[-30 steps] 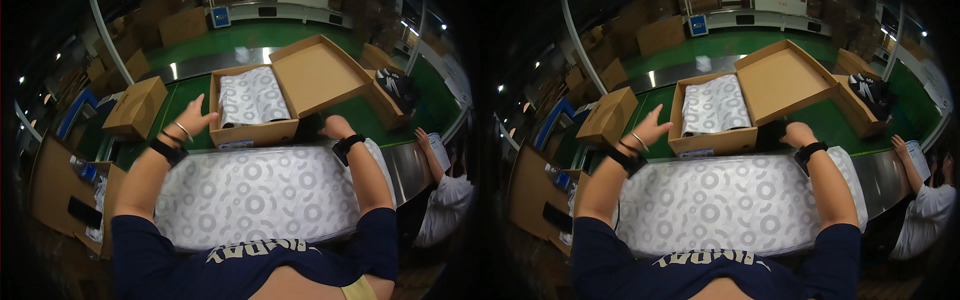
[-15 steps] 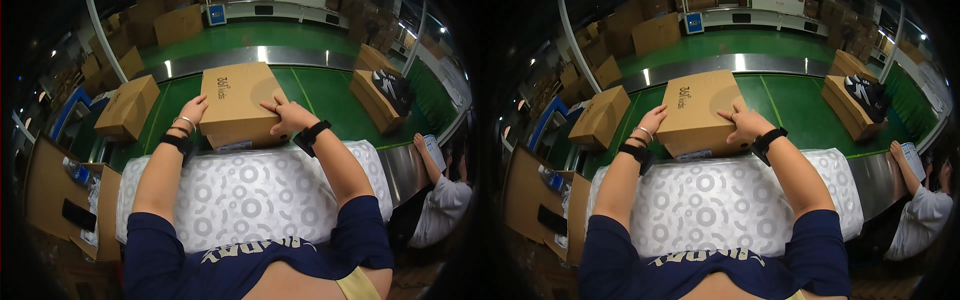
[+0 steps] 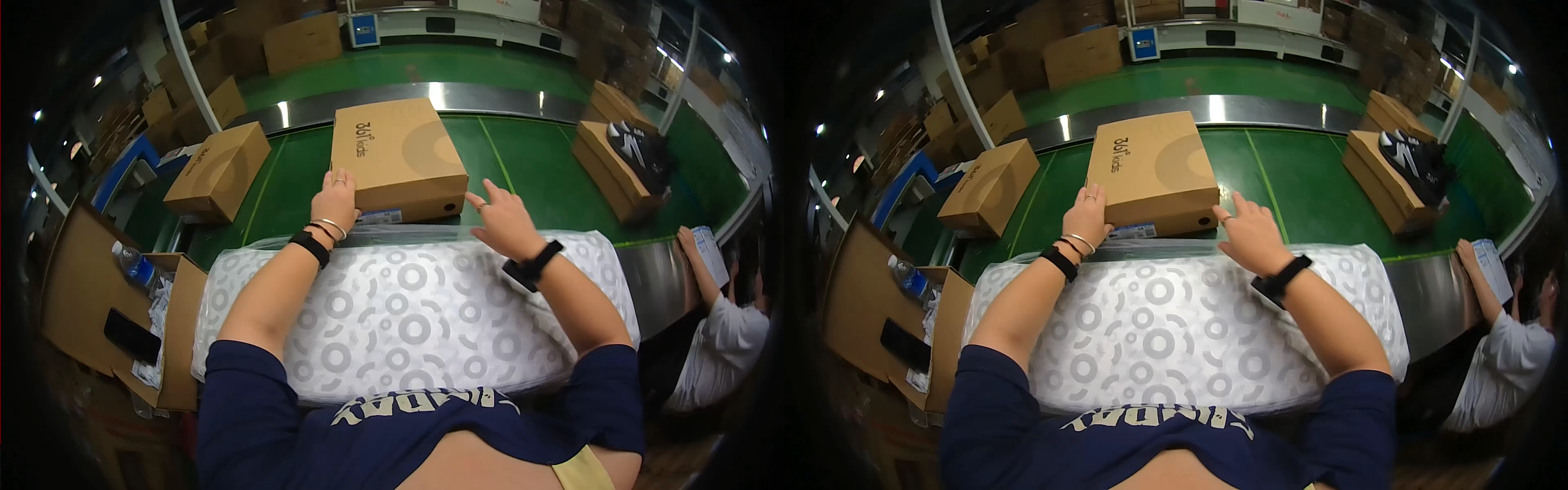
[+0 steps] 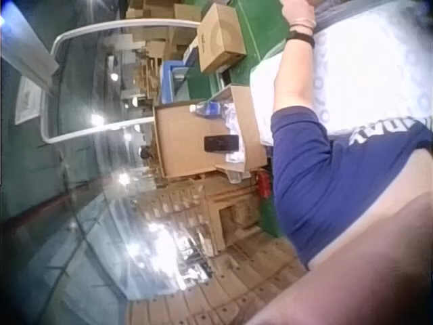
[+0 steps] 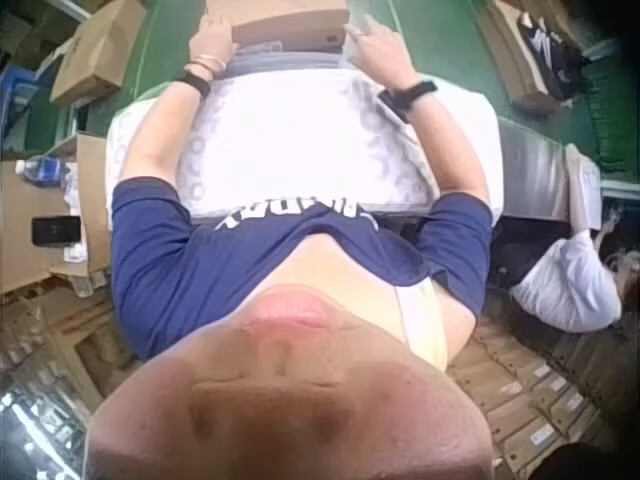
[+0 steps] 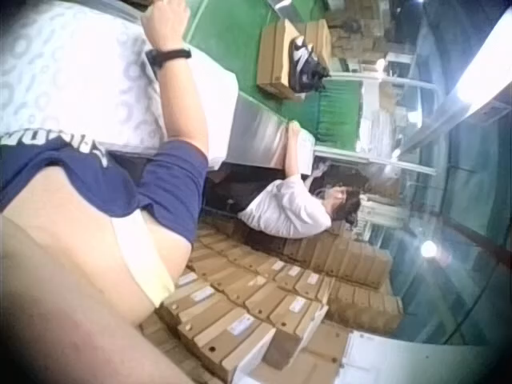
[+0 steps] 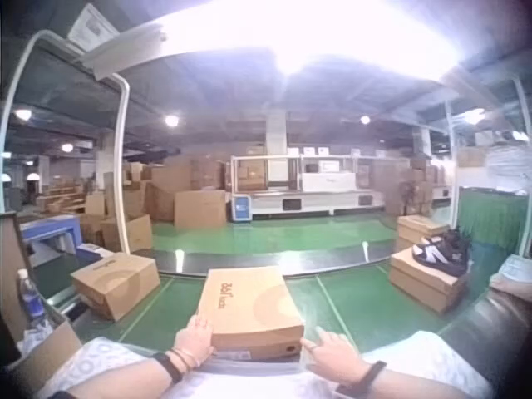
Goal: The recorder is packing shoes into boxes on a conveyor belt.
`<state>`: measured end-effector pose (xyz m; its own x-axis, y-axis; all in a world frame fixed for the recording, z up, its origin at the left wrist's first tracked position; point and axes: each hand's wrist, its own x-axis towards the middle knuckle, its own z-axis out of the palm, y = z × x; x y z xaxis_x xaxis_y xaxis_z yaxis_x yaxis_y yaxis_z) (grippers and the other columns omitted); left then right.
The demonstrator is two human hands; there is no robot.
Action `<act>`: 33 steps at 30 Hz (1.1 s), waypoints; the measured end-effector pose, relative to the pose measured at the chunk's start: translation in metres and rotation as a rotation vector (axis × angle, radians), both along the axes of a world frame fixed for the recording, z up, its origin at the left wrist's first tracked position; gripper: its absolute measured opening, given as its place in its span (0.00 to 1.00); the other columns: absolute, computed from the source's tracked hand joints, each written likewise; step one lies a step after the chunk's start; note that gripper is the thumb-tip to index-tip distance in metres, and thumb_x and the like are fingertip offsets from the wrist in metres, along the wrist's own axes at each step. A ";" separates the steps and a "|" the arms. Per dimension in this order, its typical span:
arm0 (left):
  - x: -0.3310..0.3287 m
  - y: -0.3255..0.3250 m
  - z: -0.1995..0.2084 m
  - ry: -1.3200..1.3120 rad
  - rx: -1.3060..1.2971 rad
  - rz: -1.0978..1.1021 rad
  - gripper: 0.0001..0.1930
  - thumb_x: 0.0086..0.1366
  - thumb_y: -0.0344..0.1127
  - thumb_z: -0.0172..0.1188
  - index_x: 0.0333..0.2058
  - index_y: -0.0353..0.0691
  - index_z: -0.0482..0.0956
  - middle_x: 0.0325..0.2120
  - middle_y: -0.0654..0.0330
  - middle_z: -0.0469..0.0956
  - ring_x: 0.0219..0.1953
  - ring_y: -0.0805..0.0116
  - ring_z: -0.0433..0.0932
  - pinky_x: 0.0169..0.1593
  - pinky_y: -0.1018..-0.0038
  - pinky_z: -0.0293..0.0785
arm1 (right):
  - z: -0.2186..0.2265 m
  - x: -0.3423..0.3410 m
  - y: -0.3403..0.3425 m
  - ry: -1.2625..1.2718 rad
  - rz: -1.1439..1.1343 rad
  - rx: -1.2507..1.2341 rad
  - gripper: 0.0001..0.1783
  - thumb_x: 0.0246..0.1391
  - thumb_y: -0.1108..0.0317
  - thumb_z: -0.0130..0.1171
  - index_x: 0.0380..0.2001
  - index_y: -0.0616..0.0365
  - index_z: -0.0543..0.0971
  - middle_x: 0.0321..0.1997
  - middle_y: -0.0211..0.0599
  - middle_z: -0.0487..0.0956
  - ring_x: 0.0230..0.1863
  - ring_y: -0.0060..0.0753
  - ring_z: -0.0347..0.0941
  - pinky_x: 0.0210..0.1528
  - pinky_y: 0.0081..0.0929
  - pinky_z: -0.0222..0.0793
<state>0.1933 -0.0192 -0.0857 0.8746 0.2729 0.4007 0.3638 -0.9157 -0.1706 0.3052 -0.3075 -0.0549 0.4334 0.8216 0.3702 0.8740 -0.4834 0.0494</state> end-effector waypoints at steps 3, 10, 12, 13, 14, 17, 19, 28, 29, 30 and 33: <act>-0.019 -0.021 0.030 0.107 -0.129 -0.161 0.34 0.42 0.45 0.65 0.47 0.38 0.64 0.49 0.51 0.63 0.53 0.54 0.60 0.51 0.63 0.62 | 0.022 -0.022 -0.081 0.187 0.034 -0.092 0.34 0.36 0.59 0.64 0.50 0.55 0.66 0.52 0.55 0.64 0.48 0.52 0.64 0.51 0.38 0.59; -0.056 0.000 0.002 0.713 -0.600 -0.171 0.41 0.44 0.56 0.60 0.52 0.36 0.62 0.49 0.43 0.64 0.51 0.49 0.63 0.54 0.66 0.60 | -0.001 -0.024 -0.261 0.467 -1.008 -0.325 0.41 0.43 0.48 0.56 0.56 0.61 0.57 0.48 0.59 0.66 0.50 0.53 0.63 0.51 0.39 0.59; -0.043 0.010 -0.002 0.814 -0.595 -0.137 0.43 0.44 0.59 0.58 0.52 0.31 0.60 0.49 0.40 0.63 0.52 0.49 0.63 0.54 0.67 0.59 | -0.043 0.005 -0.311 0.520 -0.917 -0.113 0.37 0.48 0.48 0.48 0.55 0.64 0.57 0.47 0.62 0.67 0.49 0.56 0.63 0.50 0.39 0.60; -0.038 0.011 -0.006 0.852 -0.612 -0.138 0.43 0.44 0.59 0.58 0.51 0.29 0.60 0.48 0.39 0.64 0.52 0.48 0.63 0.54 0.67 0.59 | -0.054 0.012 -0.323 0.532 -0.947 -0.118 0.37 0.48 0.48 0.48 0.55 0.64 0.57 0.47 0.62 0.67 0.49 0.56 0.63 0.50 0.39 0.60; -0.036 0.007 -0.007 0.886 -0.630 -0.130 0.44 0.44 0.59 0.58 0.51 0.27 0.60 0.48 0.38 0.64 0.51 0.47 0.64 0.54 0.68 0.60 | -0.059 0.016 -0.327 0.552 -0.917 -0.090 0.36 0.50 0.49 0.46 0.55 0.64 0.57 0.47 0.63 0.67 0.49 0.57 0.63 0.50 0.39 0.60; -0.039 0.009 -0.006 0.828 -0.687 -0.080 0.47 0.41 0.60 0.60 0.51 0.26 0.59 0.48 0.37 0.64 0.51 0.47 0.64 0.54 0.68 0.60 | -0.060 0.009 -0.321 0.587 -0.888 -0.034 0.31 0.52 0.53 0.42 0.55 0.64 0.58 0.46 0.65 0.67 0.47 0.59 0.64 0.50 0.38 0.60; -0.043 0.006 -0.005 0.810 -0.650 -0.068 0.47 0.41 0.59 0.61 0.51 0.27 0.58 0.48 0.38 0.64 0.52 0.47 0.63 0.53 0.67 0.60 | -0.063 0.009 -0.327 0.605 -0.895 -0.014 0.31 0.53 0.54 0.42 0.55 0.63 0.59 0.46 0.65 0.67 0.47 0.59 0.64 0.50 0.38 0.60; -0.045 0.017 -0.034 0.518 -0.502 -0.065 0.41 0.34 0.52 0.69 0.46 0.35 0.63 0.42 0.44 0.67 0.46 0.46 0.65 0.50 0.62 0.62 | -0.071 -0.008 -0.301 0.301 -0.980 -0.002 0.23 0.53 0.62 0.45 0.51 0.60 0.64 0.38 0.48 0.70 0.41 0.47 0.67 0.44 0.37 0.64; -0.046 0.016 -0.038 0.492 -0.498 -0.088 0.42 0.33 0.51 0.69 0.46 0.35 0.63 0.42 0.44 0.67 0.46 0.46 0.65 0.49 0.63 0.62 | -0.068 -0.012 -0.301 0.292 -1.004 -0.013 0.23 0.52 0.62 0.45 0.51 0.60 0.64 0.37 0.47 0.70 0.41 0.47 0.67 0.44 0.36 0.64; -0.047 0.014 -0.040 0.495 -0.500 -0.082 0.42 0.33 0.51 0.69 0.46 0.35 0.63 0.42 0.44 0.67 0.46 0.46 0.65 0.49 0.63 0.62 | -0.063 -0.015 -0.300 0.282 -1.028 -0.022 0.22 0.52 0.63 0.45 0.50 0.60 0.65 0.37 0.45 0.70 0.42 0.46 0.67 0.44 0.36 0.64; -0.062 0.015 -0.043 0.439 -0.511 -0.128 0.44 0.32 0.49 0.70 0.49 0.37 0.61 0.44 0.45 0.66 0.48 0.47 0.62 0.51 0.60 0.59 | -0.034 0.004 -0.310 0.412 -0.898 -0.259 0.22 0.49 0.60 0.49 0.45 0.60 0.69 0.37 0.47 0.71 0.39 0.47 0.68 0.43 0.38 0.64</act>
